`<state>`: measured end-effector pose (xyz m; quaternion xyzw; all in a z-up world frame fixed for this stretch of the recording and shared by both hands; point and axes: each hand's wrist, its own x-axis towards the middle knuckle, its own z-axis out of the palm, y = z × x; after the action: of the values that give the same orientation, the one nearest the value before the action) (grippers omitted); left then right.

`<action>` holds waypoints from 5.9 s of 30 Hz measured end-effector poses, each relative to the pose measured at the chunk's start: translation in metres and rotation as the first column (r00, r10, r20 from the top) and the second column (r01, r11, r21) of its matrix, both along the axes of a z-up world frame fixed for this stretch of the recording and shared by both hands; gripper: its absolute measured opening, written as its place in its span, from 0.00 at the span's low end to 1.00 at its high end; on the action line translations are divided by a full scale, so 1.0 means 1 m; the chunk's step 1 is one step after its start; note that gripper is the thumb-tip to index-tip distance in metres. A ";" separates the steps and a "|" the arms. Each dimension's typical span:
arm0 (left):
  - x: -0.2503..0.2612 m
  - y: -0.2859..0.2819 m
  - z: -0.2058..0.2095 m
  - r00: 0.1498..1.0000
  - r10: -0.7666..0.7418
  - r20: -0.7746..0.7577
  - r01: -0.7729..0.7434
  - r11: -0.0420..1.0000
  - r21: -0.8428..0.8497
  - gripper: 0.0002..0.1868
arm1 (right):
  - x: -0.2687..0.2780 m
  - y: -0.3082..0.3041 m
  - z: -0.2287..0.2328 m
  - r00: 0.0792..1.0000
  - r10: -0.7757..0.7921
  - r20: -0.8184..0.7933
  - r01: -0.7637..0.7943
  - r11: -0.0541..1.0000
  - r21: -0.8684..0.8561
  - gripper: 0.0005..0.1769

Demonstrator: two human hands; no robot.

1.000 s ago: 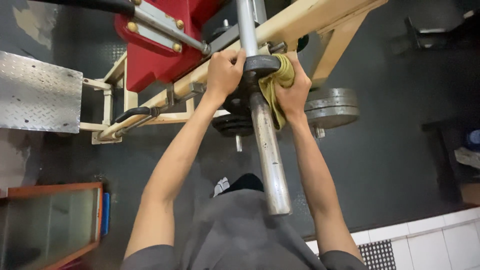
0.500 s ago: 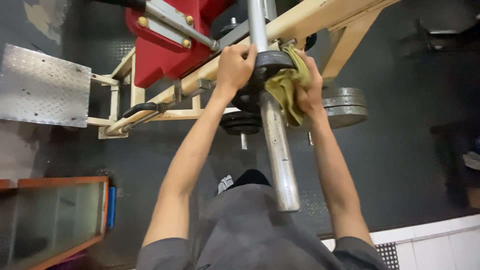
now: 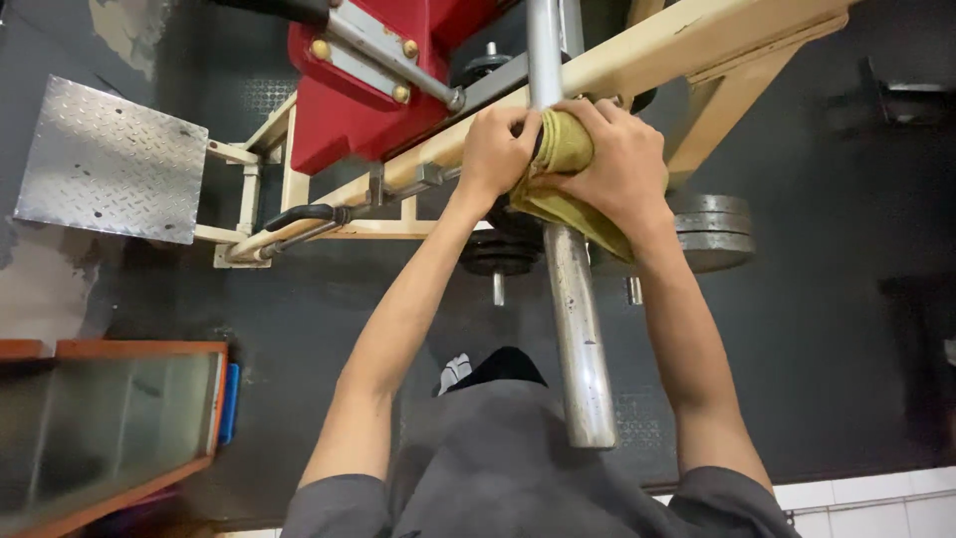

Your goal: The person wipes down gym weight equipment with a cloth, folding the cloth with both hands before and during the wiping process.

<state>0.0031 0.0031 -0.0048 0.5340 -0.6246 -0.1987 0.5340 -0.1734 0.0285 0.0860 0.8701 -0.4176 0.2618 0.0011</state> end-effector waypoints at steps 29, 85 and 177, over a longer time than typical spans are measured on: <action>-0.002 0.025 0.001 1.000 -0.019 0.003 0.019 1.000 -0.020 0.19 | -0.050 -0.014 -0.215 0.255 -0.325 0.911 0.015 0.943 0.332 0.19; -0.017 0.019 -0.009 0.959 0.261 0.107 -0.251 0.963 -0.097 0.18 | -0.061 -0.007 -0.132 0.572 -0.040 0.819 -0.343 0.895 0.284 0.32; -0.001 0.023 -0.079 0.935 0.191 -0.298 -0.238 0.963 -0.129 0.28 | -0.027 -0.005 -0.048 0.909 0.183 0.374 -0.093 0.965 -0.246 0.42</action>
<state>0.0021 0.0259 -0.0842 0.5197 -0.4937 -0.1618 0.6782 -0.2006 0.0239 0.0382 0.8216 -0.3142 0.4757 -0.0040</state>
